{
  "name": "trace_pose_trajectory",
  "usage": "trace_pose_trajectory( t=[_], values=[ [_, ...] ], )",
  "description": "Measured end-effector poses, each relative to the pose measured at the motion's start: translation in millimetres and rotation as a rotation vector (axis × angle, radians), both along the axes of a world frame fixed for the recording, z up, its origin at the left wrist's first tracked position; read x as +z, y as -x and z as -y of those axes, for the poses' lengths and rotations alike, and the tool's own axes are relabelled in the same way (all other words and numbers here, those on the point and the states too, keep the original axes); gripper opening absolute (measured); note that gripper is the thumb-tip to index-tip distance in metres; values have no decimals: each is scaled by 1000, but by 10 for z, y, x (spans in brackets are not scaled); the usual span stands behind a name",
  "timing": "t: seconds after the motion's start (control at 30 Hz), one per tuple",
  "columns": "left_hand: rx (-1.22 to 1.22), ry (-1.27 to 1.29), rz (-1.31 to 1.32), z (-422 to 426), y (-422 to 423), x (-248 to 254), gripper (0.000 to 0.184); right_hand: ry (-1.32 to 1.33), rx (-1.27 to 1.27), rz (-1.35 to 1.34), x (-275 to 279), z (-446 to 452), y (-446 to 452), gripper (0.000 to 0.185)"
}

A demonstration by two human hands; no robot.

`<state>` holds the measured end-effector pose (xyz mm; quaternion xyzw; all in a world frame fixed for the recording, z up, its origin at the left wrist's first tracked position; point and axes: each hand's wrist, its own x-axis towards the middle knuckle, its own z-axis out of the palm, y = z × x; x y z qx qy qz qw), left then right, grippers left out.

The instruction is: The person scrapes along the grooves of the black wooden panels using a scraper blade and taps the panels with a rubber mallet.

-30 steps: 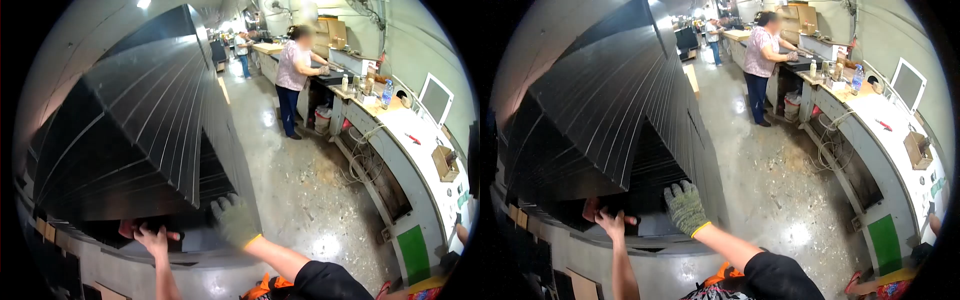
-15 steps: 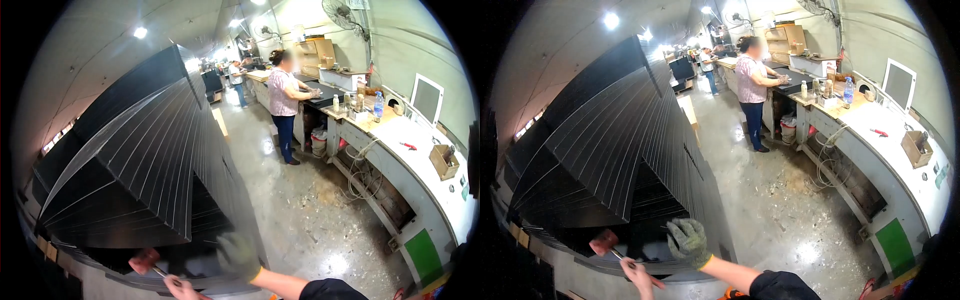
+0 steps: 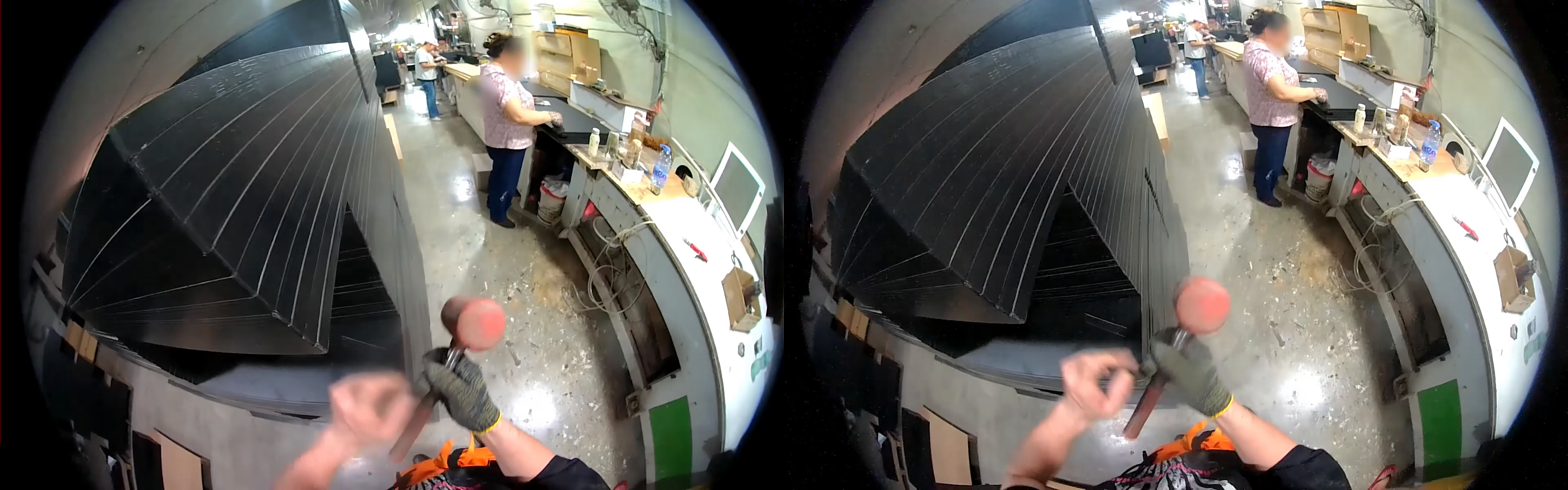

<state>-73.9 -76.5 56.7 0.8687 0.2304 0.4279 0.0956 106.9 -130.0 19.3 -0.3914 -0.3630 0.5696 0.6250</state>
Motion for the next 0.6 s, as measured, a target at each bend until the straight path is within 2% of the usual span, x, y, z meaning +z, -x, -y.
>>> trace_pose_trajectory(
  t=[0.03,0.07,0.1,0.17,0.2,0.3,0.4,0.5,0.53,0.6],
  values=[
    [52,-147,79,-246,7,109,22,-6,-18,-422,62,-47,38,24],
    [166,-345,195,-560,68,142,23,19,-84,-333,71,-118,-15,25],
    [393,-414,31,-704,184,260,30,44,-151,-244,55,-202,-86,25],
    [591,-428,-104,-1009,331,373,31,47,-227,-23,25,-379,-214,25],
    [611,-417,-99,-1150,368,407,31,58,-271,-37,110,-452,-224,25],
    [628,-415,-39,-1427,378,407,33,-140,-321,139,111,-739,-348,24],
    [620,-423,41,-1625,311,380,36,-195,-497,172,159,-1049,-257,22],
    [606,-441,118,-1764,261,363,38,-257,-653,523,169,-1224,-56,29],
    [602,-447,143,-1806,246,355,39,-353,-676,724,156,-1259,-68,34],
    [589,-461,178,-1858,214,338,40,-361,-611,866,203,-1239,-185,41]
  ],
)
